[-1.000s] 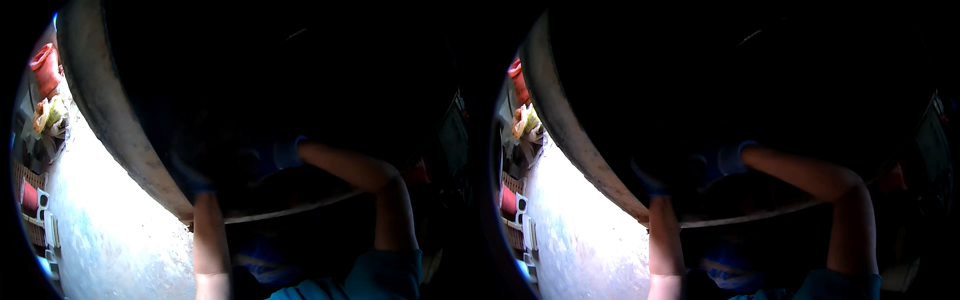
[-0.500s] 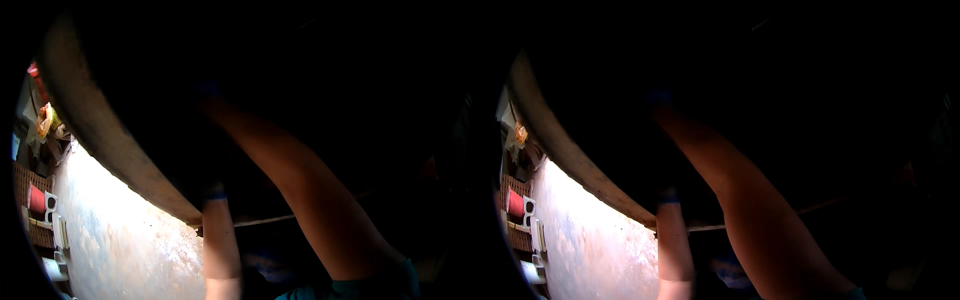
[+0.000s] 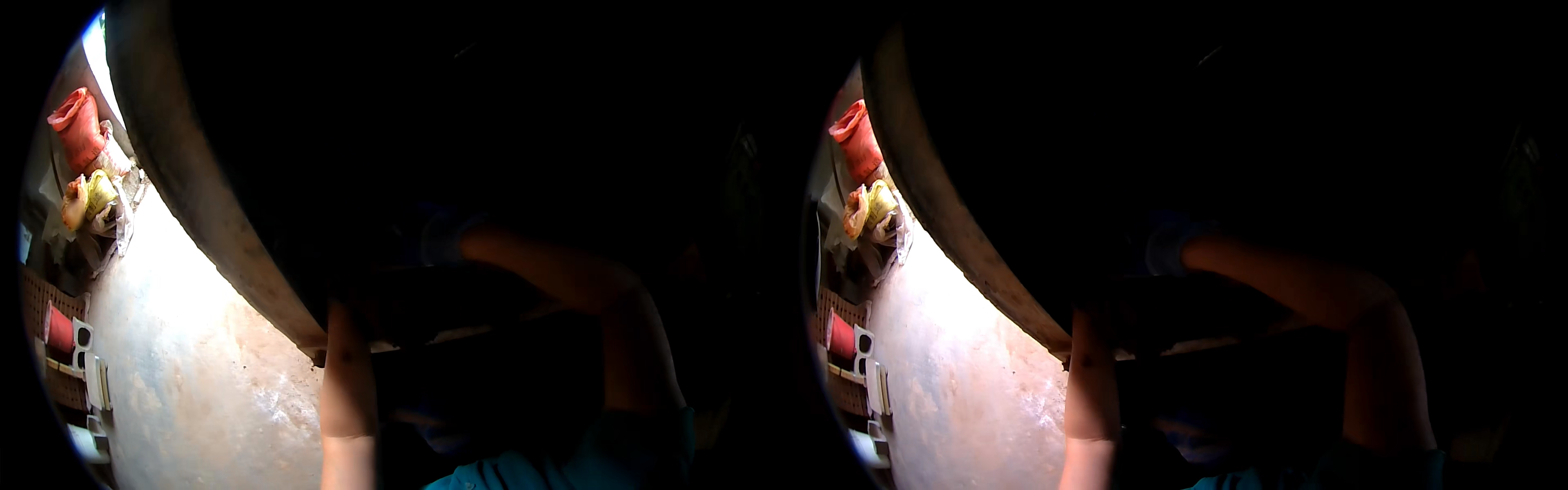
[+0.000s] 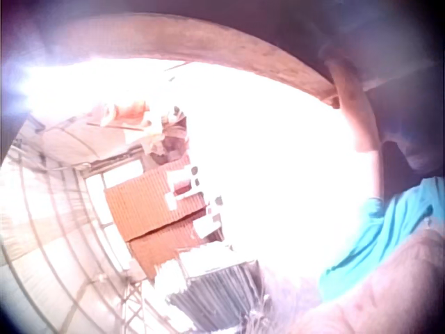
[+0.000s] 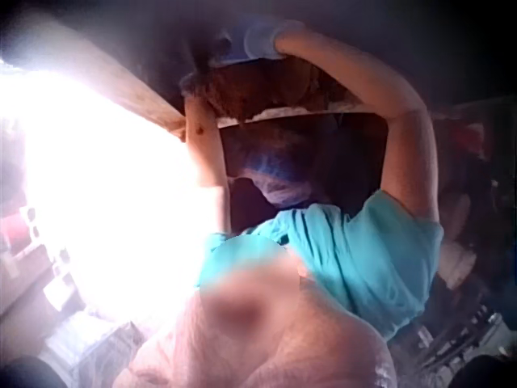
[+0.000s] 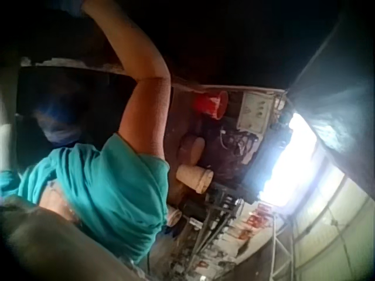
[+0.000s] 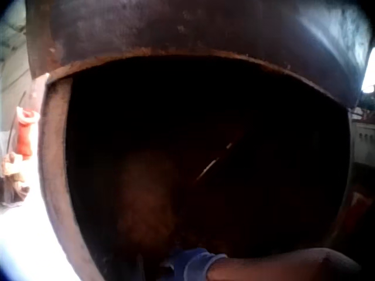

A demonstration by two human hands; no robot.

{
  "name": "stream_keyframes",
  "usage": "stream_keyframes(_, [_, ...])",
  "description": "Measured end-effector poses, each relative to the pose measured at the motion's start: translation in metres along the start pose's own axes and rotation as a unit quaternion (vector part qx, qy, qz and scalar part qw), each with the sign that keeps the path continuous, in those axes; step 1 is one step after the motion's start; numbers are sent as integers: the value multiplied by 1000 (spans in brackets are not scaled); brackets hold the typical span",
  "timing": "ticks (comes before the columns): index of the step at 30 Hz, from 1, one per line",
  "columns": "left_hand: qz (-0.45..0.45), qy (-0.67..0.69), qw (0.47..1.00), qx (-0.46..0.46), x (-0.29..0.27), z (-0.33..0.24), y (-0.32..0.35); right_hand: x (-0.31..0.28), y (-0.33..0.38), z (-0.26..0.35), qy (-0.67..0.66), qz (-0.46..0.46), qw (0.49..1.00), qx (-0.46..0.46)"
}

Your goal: The person scoops brown clay from a large rotating mixer into a blue bucket using their gloved hands. They then carry the bucket to a processing machine and pour the clay into its hopper, using their hands to scrape the bucket clean and push the material into the machine.

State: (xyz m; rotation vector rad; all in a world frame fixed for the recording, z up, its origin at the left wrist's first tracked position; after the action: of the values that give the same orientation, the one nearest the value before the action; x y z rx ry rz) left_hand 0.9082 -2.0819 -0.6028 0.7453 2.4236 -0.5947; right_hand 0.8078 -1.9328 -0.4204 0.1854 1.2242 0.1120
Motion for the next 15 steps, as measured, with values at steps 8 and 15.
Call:
stream_keyframes(8, [25, -20, 999, 6, 0, -1, -5, -23, -110, -94, 108, -59, 992, 38])
stream_keyframes(15, [75, -71, 995, 1, -5, 3, -15, 3, -111, -105, -71, -181, 978, 77])
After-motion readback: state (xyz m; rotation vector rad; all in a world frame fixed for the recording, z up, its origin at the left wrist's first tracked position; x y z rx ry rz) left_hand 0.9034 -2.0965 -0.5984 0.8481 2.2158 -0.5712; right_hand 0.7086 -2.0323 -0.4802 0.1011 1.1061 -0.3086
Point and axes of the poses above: each hand's wrist, its own y-axis away from the middle knuckle, its own x-axis out of the palm, z = x × y, the point moved 1 cm from there along -y, towards the middle knuckle, and after that the axes turned 10 degrees about -x, right-handed, at the moved point
